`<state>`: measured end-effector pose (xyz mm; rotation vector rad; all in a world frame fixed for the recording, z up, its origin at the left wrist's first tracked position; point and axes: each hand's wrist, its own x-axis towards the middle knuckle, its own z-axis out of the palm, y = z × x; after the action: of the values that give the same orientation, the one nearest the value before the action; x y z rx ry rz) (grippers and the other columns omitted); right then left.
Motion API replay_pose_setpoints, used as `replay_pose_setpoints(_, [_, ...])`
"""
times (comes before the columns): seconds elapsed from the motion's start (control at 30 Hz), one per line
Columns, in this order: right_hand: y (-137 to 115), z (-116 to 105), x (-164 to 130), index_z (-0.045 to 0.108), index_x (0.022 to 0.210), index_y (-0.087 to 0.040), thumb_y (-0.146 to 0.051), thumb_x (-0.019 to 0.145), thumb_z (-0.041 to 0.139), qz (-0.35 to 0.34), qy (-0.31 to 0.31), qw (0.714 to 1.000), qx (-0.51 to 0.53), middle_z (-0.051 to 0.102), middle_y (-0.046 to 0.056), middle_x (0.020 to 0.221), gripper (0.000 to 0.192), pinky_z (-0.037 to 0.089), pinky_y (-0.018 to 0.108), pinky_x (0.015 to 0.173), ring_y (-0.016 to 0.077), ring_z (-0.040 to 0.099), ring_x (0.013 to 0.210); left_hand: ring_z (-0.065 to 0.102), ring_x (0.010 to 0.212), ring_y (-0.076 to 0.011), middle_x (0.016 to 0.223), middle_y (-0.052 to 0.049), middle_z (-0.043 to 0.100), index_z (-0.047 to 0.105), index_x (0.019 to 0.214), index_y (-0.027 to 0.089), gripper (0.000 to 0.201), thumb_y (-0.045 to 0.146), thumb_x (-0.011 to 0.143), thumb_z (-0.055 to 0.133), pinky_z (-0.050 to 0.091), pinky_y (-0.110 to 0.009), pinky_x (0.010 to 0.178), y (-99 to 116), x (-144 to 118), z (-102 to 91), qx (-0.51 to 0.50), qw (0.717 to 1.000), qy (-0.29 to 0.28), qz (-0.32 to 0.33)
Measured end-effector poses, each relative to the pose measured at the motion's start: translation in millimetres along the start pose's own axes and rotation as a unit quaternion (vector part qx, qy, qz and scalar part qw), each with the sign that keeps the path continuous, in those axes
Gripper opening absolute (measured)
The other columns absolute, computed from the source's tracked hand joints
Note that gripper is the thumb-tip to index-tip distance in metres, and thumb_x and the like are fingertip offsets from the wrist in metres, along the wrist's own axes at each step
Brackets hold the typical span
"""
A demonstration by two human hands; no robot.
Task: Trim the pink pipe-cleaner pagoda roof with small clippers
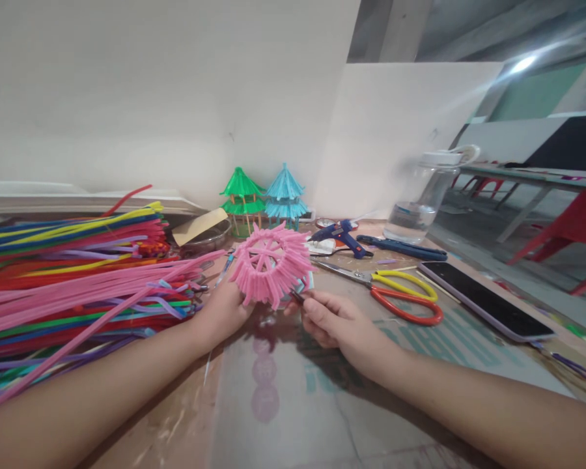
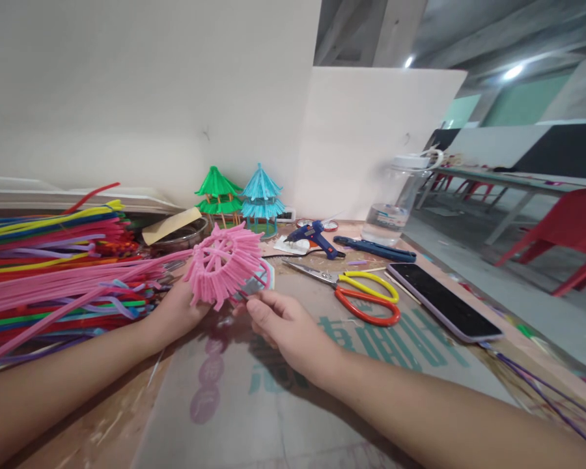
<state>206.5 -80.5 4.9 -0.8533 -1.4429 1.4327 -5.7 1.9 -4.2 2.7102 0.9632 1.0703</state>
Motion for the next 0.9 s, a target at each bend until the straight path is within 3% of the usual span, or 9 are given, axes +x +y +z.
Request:
replay_pose_setpoints(0.2, [5, -5, 1, 0.058, 0.084, -0.017, -0.075, 0.083, 0.058, -0.040, 0.006, 0.999, -0.035, 0.035, -0.007, 0.060, 0.058, 0.024, 0.024, 0.049, 0.0098, 0.030, 0.052, 0.066, 0.105, -0.0278, 0.108, -0.009, 0.073, 0.067, 0.093, 0.019, 0.022, 0.019, 0.085, 0.046, 0.054, -0.043, 0.096, 1, 4, -0.3, -0.027, 0.999, 0.018, -0.009])
replay_pose_setpoints(0.3, [4, -7, 1, 0.060, 0.086, -0.017, -0.065, 0.089, 0.057, -0.069, -0.012, 0.986, -0.149, 0.052, -0.001, 0.069, 0.048, 0.034, 0.025, 0.057, 0.0130, 0.045, 0.061, 0.067, 0.107, -0.0264, 0.111, -0.009, 0.074, 0.065, 0.096, 0.020, 0.023, 0.017, 0.087, 0.045, 0.054, -0.041, 0.098, 2, 6, -2.1, -0.048, 0.999, 0.016, -0.017])
replay_pose_setpoints(0.43, [-2, -2, -4, 0.072, 0.098, -0.017, -0.039, 0.089, 0.066, -0.117, -0.131, 0.907, -0.383, 0.070, 0.005, 0.081, 0.024, 0.042, 0.027, 0.066, 0.0175, 0.060, 0.071, 0.067, 0.105, -0.0268, 0.108, -0.010, 0.073, 0.064, 0.098, 0.018, 0.022, 0.019, 0.091, 0.044, 0.054, -0.042, 0.096, 1, 5, -2.0, -0.045, 0.998, 0.012, -0.044])
replay_pose_setpoints(0.53, [-6, 1, -7, 0.074, 0.112, -0.020, -0.037, 0.094, 0.063, -0.180, -0.193, 0.846, -0.463, 0.078, 0.009, 0.095, 0.027, 0.046, 0.028, 0.076, 0.0209, 0.068, 0.084, 0.066, 0.097, -0.0267, 0.098, -0.010, 0.071, 0.062, 0.089, 0.018, 0.016, 0.022, 0.092, 0.046, 0.056, -0.043, 0.090, -2, 3, 0.9, -0.017, 0.998, 0.017, -0.062])
replay_pose_setpoints(0.6, [-6, 2, -6, 0.074, 0.115, -0.020, -0.039, 0.096, 0.061, -0.198, -0.198, 0.828, -0.486, 0.079, 0.009, 0.096, 0.030, 0.047, 0.028, 0.076, 0.0215, 0.071, 0.086, 0.065, 0.091, -0.0248, 0.091, -0.008, 0.069, 0.060, 0.084, 0.019, 0.014, 0.018, 0.090, 0.047, 0.056, -0.040, 0.086, -4, 2, 3.1, -0.012, 0.999, 0.013, -0.048])
replay_pose_setpoints(0.73, [-7, 2, -3, 0.074, 0.116, -0.020, -0.041, 0.096, 0.061, -0.202, -0.195, 0.816, -0.504, 0.080, 0.009, 0.096, 0.032, 0.047, 0.028, 0.073, 0.0214, 0.072, 0.086, 0.064, 0.091, -0.0221, 0.092, -0.007, 0.069, 0.060, 0.090, 0.019, 0.017, 0.015, 0.090, 0.044, 0.055, -0.038, 0.086, -5, 2, 3.5, -0.034, 0.999, -0.022, -0.025])
replay_pose_setpoints(0.9, [-10, 2, -4, 0.074, 0.114, -0.019, -0.038, 0.096, 0.062, -0.186, -0.202, 0.814, -0.511, 0.080, 0.009, 0.099, 0.029, 0.047, 0.027, 0.075, 0.0214, 0.072, 0.089, 0.059, 0.079, -0.0215, 0.080, -0.003, 0.062, 0.057, 0.081, 0.021, 0.010, 0.021, 0.085, 0.048, 0.054, -0.034, 0.074, 5, 3, -3.3, -0.018, 0.998, -0.029, -0.046])
